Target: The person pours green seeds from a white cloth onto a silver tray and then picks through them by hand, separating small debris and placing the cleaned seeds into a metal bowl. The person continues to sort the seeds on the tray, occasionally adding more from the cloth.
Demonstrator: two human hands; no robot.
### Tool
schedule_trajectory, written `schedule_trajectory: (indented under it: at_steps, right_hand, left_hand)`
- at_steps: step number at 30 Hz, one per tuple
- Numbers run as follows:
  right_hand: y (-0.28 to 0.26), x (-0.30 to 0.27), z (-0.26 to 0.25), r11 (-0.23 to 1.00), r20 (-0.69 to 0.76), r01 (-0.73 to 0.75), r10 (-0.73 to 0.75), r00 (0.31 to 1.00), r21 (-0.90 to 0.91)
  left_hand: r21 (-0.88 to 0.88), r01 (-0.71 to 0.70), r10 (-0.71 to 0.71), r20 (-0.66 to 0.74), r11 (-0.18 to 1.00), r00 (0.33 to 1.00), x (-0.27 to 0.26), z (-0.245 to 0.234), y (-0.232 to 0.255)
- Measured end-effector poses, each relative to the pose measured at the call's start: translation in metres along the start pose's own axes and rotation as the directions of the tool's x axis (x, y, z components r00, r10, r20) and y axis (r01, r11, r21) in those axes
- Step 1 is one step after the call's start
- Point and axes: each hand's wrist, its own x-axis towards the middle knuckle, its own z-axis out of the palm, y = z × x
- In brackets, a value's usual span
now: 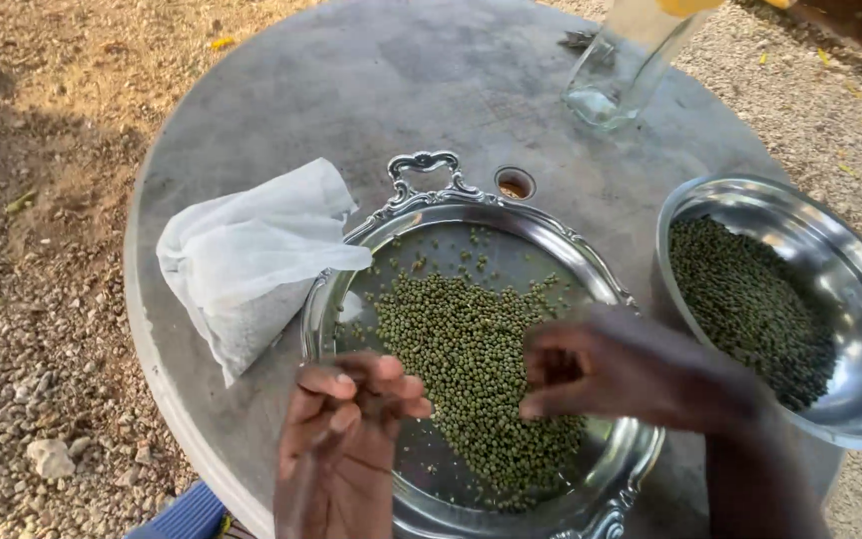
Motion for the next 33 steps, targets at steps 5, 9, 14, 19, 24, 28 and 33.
schedule_trajectory:
  at_steps: [5,9,14,19,24,28,33]
  right_hand:
    - [-0.013,0.038,0.036,0.915,-0.084,0.355,-0.345,0.935,0.194]
    - [-0.014,0.041,0.029,0.850,-0.444,0.491,-0.372,0.815,0.189]
    - [0.001,0.045,0.021,0.909,-0.650,0.348,-0.122,0.750,0.231]
    - [-0.033,0.050,0.048,0.915,-0.436,0.403,-0.361,0.825,0.006]
    - [-0.054,0.036,0.059,0.704,-0.321,0.696,-0.698,0.640,-0.140]
    - [-0.048,0.026,0.052,0.568,-0.163,0.794,-0.823,0.544,-0.215]
    - [-0.013,0.024,0.035,0.779,-0.303,0.561,-0.626,0.718,-0.280]
  left_hand:
    - [-0.141,0.122,-0.139,-0.115,0.982,0.984,-0.005,-0.018,-0.012]
    - [-0.152,0.171,-0.195,-0.164,0.973,0.967,-0.008,-0.016,-0.012]
    - [-0.148,0.152,-0.181,-0.204,0.977,0.962,-0.007,-0.008,-0.011]
    - [-0.172,0.147,-0.167,-0.109,0.974,0.980,-0.009,-0.003,-0.012]
    - [-0.160,0.193,-0.219,-0.161,0.968,0.962,-0.011,0.010,-0.006]
    - [-0.176,0.256,-0.276,-0.102,0.951,0.956,-0.012,0.012,-0.002]
    - [-0.257,0.295,-0.319,-0.054,0.920,0.946,-0.011,0.012,0.002]
